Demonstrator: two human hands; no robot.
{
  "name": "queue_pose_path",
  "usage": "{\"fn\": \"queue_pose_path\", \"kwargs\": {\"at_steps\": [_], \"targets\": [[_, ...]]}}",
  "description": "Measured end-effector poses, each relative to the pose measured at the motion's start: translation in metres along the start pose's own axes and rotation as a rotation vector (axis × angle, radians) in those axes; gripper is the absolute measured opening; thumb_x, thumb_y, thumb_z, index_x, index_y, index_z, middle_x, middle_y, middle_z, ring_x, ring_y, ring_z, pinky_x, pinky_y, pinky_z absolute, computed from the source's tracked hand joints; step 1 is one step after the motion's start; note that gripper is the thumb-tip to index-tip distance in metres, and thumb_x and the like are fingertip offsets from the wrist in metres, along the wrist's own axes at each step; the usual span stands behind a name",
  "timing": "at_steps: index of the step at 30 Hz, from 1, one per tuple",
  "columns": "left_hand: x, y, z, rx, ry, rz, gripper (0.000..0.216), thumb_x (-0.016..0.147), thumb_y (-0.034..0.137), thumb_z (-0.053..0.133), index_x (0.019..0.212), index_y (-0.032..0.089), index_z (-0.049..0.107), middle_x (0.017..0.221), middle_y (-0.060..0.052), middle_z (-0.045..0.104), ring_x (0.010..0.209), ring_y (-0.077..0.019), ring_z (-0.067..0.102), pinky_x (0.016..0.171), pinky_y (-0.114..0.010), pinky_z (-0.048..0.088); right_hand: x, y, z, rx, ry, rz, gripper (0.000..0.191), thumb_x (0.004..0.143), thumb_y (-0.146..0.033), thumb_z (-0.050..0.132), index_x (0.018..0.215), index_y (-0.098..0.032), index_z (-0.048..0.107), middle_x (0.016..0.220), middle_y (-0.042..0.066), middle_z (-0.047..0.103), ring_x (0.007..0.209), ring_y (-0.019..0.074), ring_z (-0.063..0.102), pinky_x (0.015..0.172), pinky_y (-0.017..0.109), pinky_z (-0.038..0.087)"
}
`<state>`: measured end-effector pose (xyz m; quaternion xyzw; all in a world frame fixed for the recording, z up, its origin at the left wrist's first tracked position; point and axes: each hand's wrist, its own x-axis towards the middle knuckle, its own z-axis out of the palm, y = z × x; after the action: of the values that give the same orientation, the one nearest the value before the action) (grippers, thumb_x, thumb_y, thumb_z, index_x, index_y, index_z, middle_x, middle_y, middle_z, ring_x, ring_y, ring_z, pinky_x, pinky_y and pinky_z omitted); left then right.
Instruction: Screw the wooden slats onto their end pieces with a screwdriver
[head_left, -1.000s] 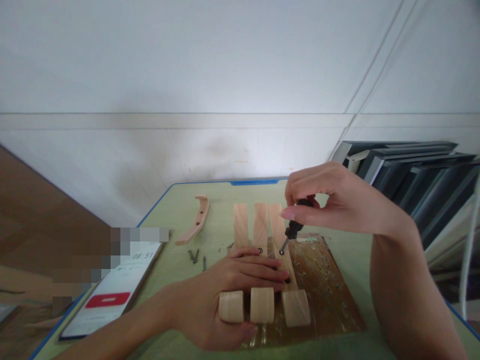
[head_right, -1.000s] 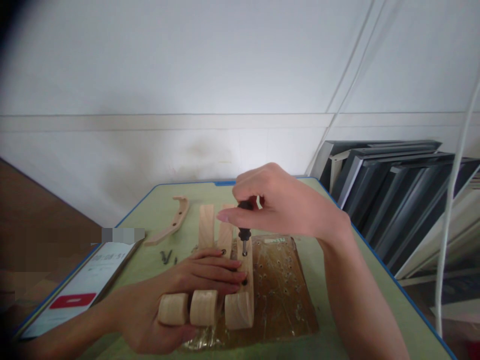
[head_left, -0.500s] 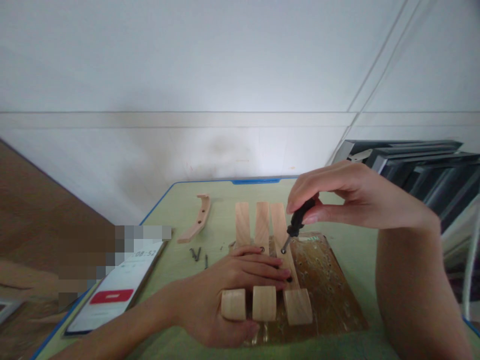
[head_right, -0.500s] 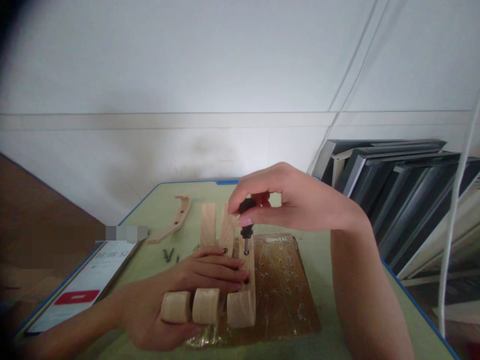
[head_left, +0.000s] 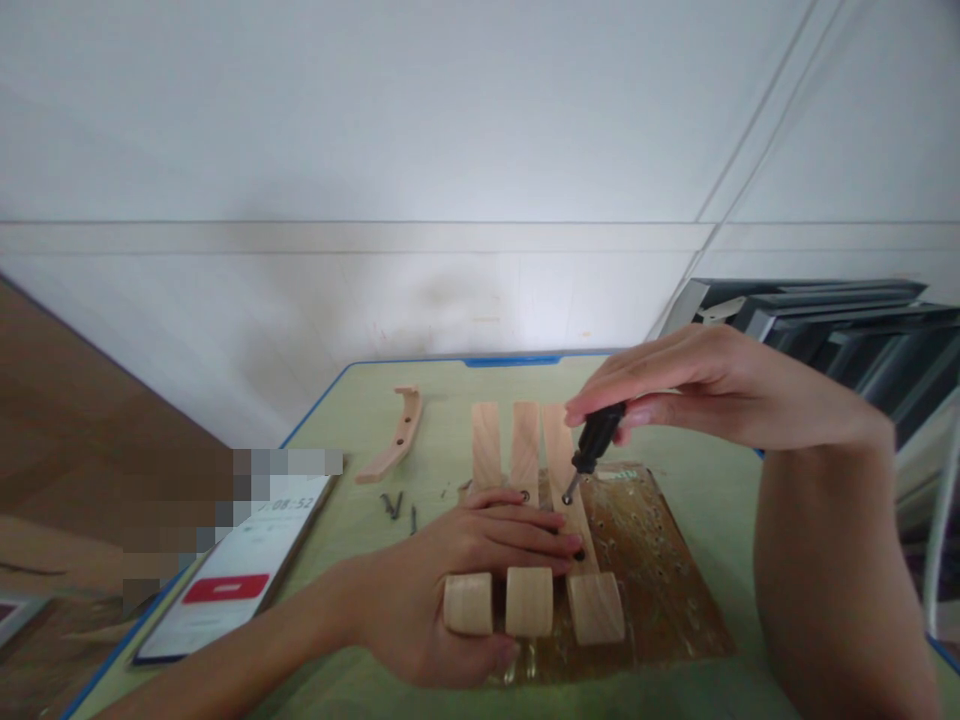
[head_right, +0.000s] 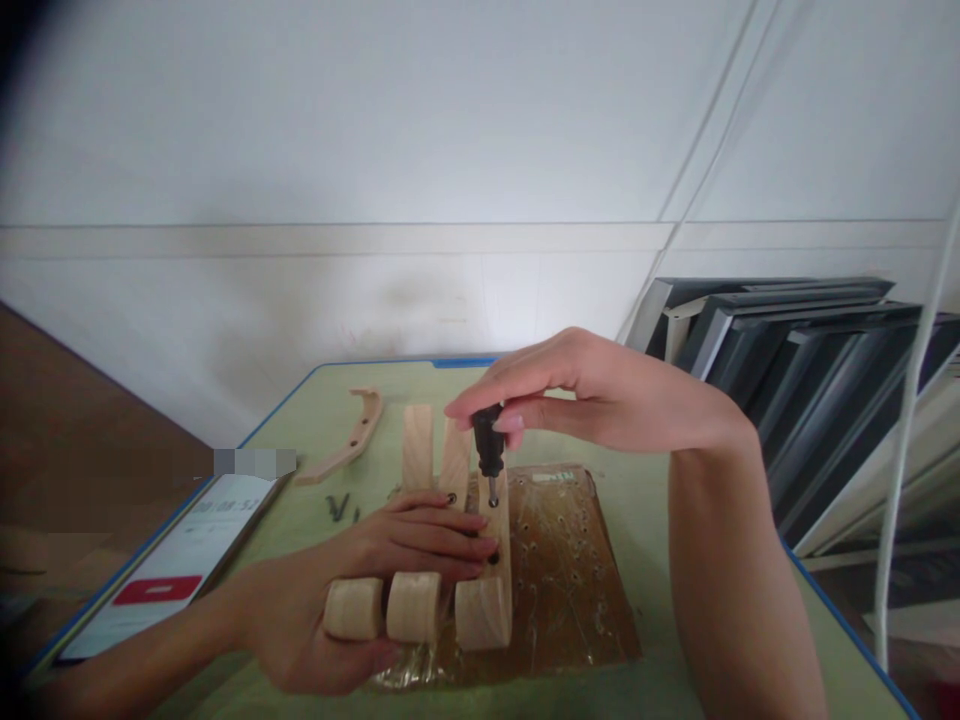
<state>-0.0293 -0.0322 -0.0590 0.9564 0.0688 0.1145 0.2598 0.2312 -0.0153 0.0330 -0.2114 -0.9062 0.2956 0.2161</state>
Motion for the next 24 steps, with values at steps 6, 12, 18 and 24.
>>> {"fn": "queue_pose_path", "kwargs": {"at_steps": [6, 12, 18, 24], "targets": [[0.0002, 0.0005, 0.0006, -0.008, 0.01, 0.002, 0.062, 0.075, 0.031, 0.054, 0.132, 0.026, 0.03, 0.135, -0.001, 0.048, 0.127, -0.0196, 0.042, 0.11, -0.034, 0.023, 0.0003, -0.0016, 0.0012, -0.012, 0.022, 0.029, 0.028, 0.086, -0.017, 0.05, 0.112, -0.015, 0.061, 0.103, 0.007, 0.067, 0.087, 0.0115, 0.064, 0.073, 0.02, 0.051], [-0.0005, -0.0006, 0.0012, 0.004, 0.016, 0.007, 0.062, 0.075, 0.03, 0.055, 0.131, 0.025, 0.031, 0.135, -0.001, 0.049, 0.127, -0.0184, 0.042, 0.111, -0.033, 0.021, 0.0028, -0.0023, 0.0032, 0.001, 0.033, 0.027, 0.026, 0.086, -0.018, 0.051, 0.109, -0.015, 0.063, 0.101, 0.007, 0.068, 0.085, 0.0115, 0.064, 0.073, 0.02, 0.051], [-0.0005, -0.0014, 0.0022, -0.013, 0.031, 0.002, 0.061, 0.074, 0.029, 0.055, 0.131, 0.025, 0.033, 0.134, -0.001, 0.049, 0.127, -0.0188, 0.042, 0.11, -0.033, 0.021, 0.0037, -0.0008, 0.0037, -0.038, 0.059, 0.004, 0.024, 0.084, -0.019, 0.053, 0.105, -0.015, 0.064, 0.096, 0.006, 0.069, 0.083, 0.0102, 0.064, 0.072, 0.018, 0.051], [0.0, -0.0007, 0.0038, -0.025, 0.045, 0.004, 0.063, 0.073, 0.027, 0.057, 0.131, 0.025, 0.034, 0.133, -0.003, 0.05, 0.126, -0.0185, 0.043, 0.11, -0.033, 0.022, 0.0051, -0.0004, 0.0038, -0.086, 0.082, -0.02, 0.024, 0.083, -0.022, 0.057, 0.101, -0.01, 0.065, 0.09, 0.007, 0.069, 0.079, 0.0103, 0.063, 0.068, 0.019, 0.05]]}}
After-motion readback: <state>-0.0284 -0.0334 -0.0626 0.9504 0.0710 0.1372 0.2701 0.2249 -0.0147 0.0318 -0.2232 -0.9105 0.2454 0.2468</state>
